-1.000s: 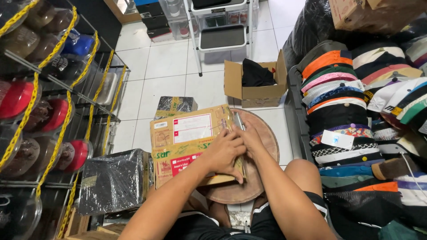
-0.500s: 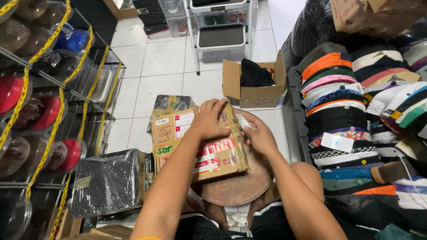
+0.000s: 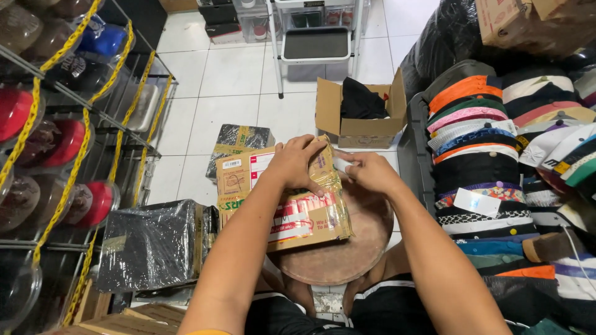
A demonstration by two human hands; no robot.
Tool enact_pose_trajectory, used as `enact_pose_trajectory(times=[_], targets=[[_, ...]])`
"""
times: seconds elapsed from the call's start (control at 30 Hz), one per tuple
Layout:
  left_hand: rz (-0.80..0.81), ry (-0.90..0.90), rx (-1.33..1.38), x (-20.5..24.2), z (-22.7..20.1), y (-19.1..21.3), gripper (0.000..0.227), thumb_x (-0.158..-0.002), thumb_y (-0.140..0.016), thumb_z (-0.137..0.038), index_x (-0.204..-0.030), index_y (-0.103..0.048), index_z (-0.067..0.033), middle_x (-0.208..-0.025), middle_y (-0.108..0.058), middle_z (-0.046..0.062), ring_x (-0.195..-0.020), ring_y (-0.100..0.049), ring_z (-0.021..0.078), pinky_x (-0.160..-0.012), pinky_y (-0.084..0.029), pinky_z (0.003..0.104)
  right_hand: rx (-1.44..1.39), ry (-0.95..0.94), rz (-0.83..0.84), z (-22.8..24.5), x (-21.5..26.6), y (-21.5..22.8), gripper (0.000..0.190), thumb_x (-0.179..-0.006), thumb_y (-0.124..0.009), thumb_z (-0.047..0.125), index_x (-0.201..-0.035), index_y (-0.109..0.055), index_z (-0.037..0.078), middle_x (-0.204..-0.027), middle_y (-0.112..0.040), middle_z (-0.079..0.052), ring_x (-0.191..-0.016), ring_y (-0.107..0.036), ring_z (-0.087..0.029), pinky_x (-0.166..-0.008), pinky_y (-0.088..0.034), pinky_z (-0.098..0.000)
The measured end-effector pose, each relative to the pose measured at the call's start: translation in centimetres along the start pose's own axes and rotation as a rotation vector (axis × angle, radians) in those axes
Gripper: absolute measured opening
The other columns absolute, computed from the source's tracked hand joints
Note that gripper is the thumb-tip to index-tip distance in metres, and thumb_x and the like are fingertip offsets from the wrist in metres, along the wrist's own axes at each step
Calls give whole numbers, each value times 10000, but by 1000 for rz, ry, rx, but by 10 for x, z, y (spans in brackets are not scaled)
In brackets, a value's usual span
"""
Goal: Unboxing cardboard boxes and bubble-wrapped packages to sort and inspect hats.
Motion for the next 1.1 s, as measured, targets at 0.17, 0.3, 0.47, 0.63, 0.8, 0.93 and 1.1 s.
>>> enact_pose_trajectory(times=[0.17, 0.3, 0.47, 0.63, 0.8, 0.93, 1.1], targets=[[56, 20, -42, 2, -7, 13, 1261, -495, -906, -708, -1577, -313, -447, -1653, -291, 41, -1535, -274, 306, -1195, -271, 622, 6, 11, 72, 2, 31, 9, 396, -854, -662, 239, -1235, -769, 220, -832, -803, -92, -961, -746, -325, -914, -548, -452], [165, 40, -110, 3, -19, 17, 1142, -572, -906, -671, -1546, -326, -532, -1656, -232, 62, -1524, -268, 348, -1160, -297, 664, -41, 1, 133, -1, 60, 9, 370, -870, -664, 226, -1209, -765, 119, -784, -813, -119, -968, -736, -336, -922, -532, -461], [168, 17, -123, -6, -15, 13, 1113, -565, -912, -676, -1524, -369, -520, -1641, -239, 87, -1499, -309, 389, -1118, -349, 680, -84, -39, 247, -1, 107, 5, 377, -875, -636, 205, -1206, -771, 87, -783, -823, -135, -925, -717, -307, -921, -525, -443], [149, -24, -173, 9, -23, 20, 1056, -612, -859, -722, -1520, -372, -495, -1658, -205, 97, -1507, -282, 421, -1129, -330, 692, -93, -115, 297, -28, 125, -12, 407, -881, -648, 252, -1267, -768, 206, -704, -799, -35, -797, -701, -194, -808, -544, -329], [92, -233, -322, 31, -47, 32, 814, -777, -753, -669, -1496, -450, -437, -1682, -201, 33, -1556, -169, 379, -1192, -185, 728, 97, -174, 423, -19, 138, 9, 405, -904, -614, 311, -1279, -761, 275, -820, -824, -36, -905, -722, -220, -861, -548, -340], [56, -294, -292, 12, -32, 11, 752, -792, -763, -626, -1456, -507, -384, -1638, -296, -4, -1548, -194, 337, -1194, -188, 731, 300, -157, 289, -25, 126, 13, 387, -906, -642, 440, -1265, -759, 356, -1076, -824, -79, -1120, -720, -340, -950, -557, -453], [-26, -447, -345, -1, -26, 6, 721, -708, -751, -725, -1301, -579, -354, -1483, -475, -13, -1507, -291, 287, -1175, -290, 702, -244, -237, -145, -31, 87, -10, 728, -833, -768, 455, -1497, -534, 268, -1368, -638, -211, -1329, -563, -399, -1071, -475, -509]])
Point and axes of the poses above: each hand's wrist, its own x-axis away from the middle knuckle, its own y-axis out of the back of the hand, z = x × y, the point moved 4 cm from there along -x, towards the middle knuckle
